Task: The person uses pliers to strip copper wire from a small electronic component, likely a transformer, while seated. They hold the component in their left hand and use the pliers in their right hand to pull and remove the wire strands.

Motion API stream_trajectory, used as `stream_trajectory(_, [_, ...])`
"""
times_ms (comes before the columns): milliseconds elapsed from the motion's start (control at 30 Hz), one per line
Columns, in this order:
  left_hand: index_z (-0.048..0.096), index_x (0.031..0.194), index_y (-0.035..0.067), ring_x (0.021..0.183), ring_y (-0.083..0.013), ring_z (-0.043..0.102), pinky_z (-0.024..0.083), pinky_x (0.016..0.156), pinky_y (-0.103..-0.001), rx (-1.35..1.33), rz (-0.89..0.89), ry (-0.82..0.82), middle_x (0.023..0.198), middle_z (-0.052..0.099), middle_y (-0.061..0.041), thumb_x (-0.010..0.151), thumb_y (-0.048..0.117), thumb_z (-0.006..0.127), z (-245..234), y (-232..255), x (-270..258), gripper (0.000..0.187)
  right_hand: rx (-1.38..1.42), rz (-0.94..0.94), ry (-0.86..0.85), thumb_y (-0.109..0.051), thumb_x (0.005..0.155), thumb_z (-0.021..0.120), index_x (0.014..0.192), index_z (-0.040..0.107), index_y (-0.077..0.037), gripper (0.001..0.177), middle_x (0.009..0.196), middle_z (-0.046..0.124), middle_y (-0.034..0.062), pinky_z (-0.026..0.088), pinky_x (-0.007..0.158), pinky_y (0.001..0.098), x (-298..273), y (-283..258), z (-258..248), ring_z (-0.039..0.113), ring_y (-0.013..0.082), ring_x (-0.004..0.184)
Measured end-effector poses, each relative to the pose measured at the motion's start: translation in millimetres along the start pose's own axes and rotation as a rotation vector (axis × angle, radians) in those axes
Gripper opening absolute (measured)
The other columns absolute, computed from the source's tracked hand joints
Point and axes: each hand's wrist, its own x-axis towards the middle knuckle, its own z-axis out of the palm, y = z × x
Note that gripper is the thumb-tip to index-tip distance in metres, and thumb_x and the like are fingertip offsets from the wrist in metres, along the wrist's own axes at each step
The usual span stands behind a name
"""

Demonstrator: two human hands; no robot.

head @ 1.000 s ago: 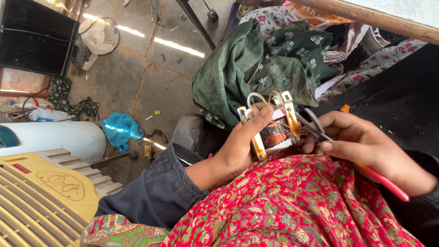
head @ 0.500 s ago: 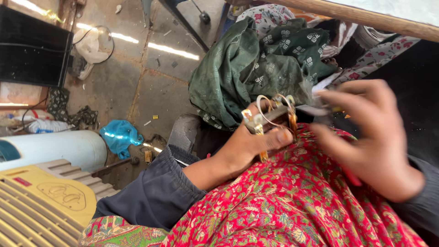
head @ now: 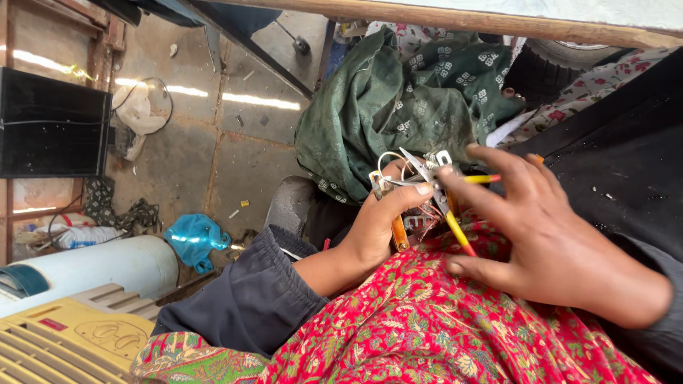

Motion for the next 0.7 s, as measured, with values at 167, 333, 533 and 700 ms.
stream_trajectory(167, [0.054, 0.132, 0.008, 0.097, -0.0111, 0.062, 0.053, 0.087, -0.029, 0.003, -0.006, -0.031, 0.112, 0.064, -0.005, 0.101, 0.025, 0.066, -6, -12, 8, 0.037, 0.021, 0.252, -0.115, -0.04, 0.064, 0.081, 0.158, 0.046, -0.008, 0.105, 0.132, 0.057, 0.021, 0.043, 0.106, 0.0507, -13, 8, -10, 0.052, 0.04, 0.124])
stream_trajectory(333, [0.058, 0.135, 0.003, 0.093, -0.0177, 0.065, 0.055, 0.081, -0.035, -0.391, -0.065, -0.134, 0.109, 0.066, -0.009, 0.113, 0.059, 0.059, -12, -9, 21, 0.06, -0.13, 0.244, 0.008, -0.033, 0.057, 0.082, 0.14, 0.06, -0.015, 0.087, 0.109, 0.066, 0.0098, 0.047, 0.097, 0.049, -29, 12, -25, 0.062, 0.0324, 0.102])
stream_trajectory(533, [0.063, 0.126, 0.0, 0.104, -0.0268, 0.07, 0.057, 0.097, -0.044, -0.334, -0.067, -0.076, 0.115, 0.07, -0.017, 0.102, 0.074, 0.046, -3, 13, 30, 0.08, -0.041, 0.046, -0.066, -0.035, 0.061, 0.083, 0.137, 0.066, -0.017, 0.081, 0.101, 0.069, 0.0053, 0.053, 0.075, 0.0409, -35, -5, -9, 0.066, 0.0268, 0.084])
stream_trajectory(700, [0.063, 0.126, 0.003, 0.105, -0.0242, 0.069, 0.056, 0.097, -0.043, -0.265, -0.092, -0.015, 0.114, 0.07, -0.014, 0.099, 0.072, 0.053, -3, 13, 32, 0.075, -0.227, 0.198, 0.031, -0.038, 0.063, 0.084, 0.137, 0.067, -0.015, 0.079, 0.096, 0.067, 0.0063, 0.052, 0.075, 0.0406, -34, -2, -14, 0.064, 0.0271, 0.084])
